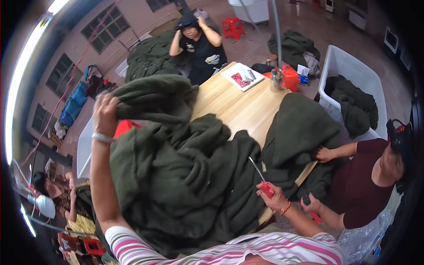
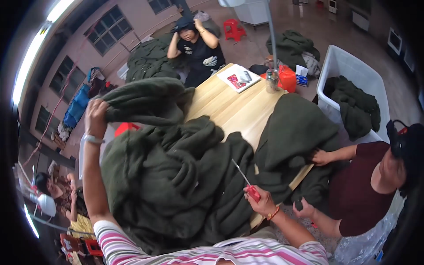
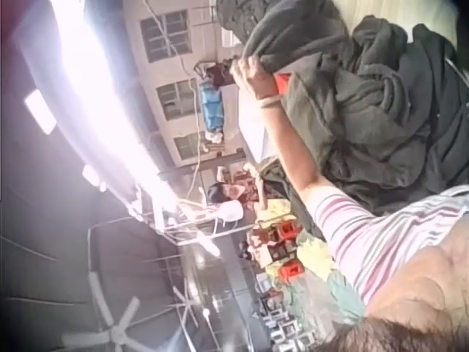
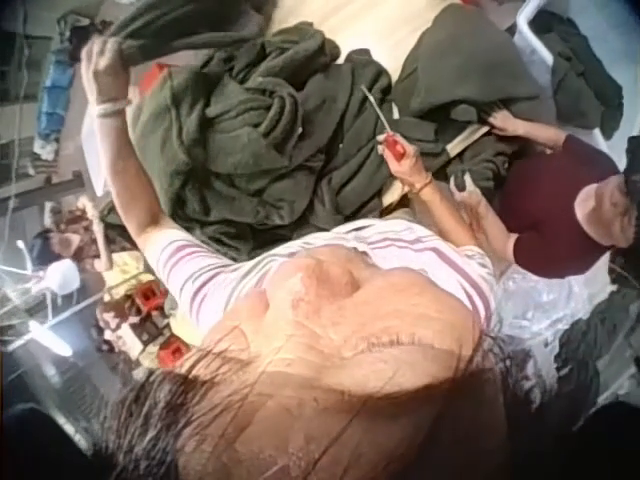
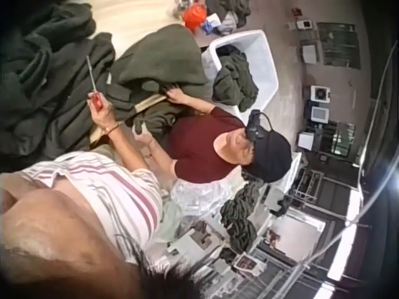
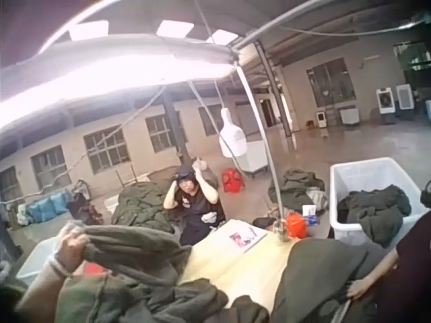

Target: Trimming loose threads from green fabric garments using scissors at a workbench in a factory setting.

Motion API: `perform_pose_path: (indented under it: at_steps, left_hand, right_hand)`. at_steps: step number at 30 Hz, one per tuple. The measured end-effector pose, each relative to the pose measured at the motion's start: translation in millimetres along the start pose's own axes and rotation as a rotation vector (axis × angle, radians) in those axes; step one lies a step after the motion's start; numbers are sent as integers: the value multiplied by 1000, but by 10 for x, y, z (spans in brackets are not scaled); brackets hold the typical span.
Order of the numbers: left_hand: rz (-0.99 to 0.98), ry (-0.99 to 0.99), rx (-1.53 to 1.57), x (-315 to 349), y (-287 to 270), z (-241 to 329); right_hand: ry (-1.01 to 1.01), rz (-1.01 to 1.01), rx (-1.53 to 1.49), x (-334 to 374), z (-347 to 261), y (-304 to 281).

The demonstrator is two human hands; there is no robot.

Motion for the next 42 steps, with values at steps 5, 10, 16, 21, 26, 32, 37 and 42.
perform_pose_path:
  at_steps: [5,10,16,21,26,32,37,42]
  left_hand:
    - [-55,-143,-192,1819,-1638,-78]
    - [-266,-317,-153,3555,-2137,391]
    - [-460,-343,740,4083,-1824,1831]
    - [11,-619,630,3859,-2110,1864]
    - [237,-1074,578,4041,-1801,1514]
    - [-96,-889,138,3675,-1288,1637]
    - [-188,-857,121,3855,-870,1490]
    - [-255,-806,179,4125,-739,1453]
  right_hand:
    - [-62,-75,17,227,-383,594]
    - [-122,-184,63,527,-751,1177]
    - [-169,-258,249,636,-1081,1509]
    - [-178,-251,358,746,-1143,1514]
    - [-245,-311,437,909,-1057,1435]
    - [-211,-290,385,1104,-989,1223]
    - [-130,-300,640,1378,-698,1129]
    - [-215,-306,613,1528,-622,1295]
Point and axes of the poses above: each hand's wrist, its own x-axis away from the middle knuckle, its own y-axis out of the palm, z = x × y, the point moved 8 cm from there along -x, towards the middle knuckle, and after that the axes turned 3 degrees about -z, right-handed, at the moved point
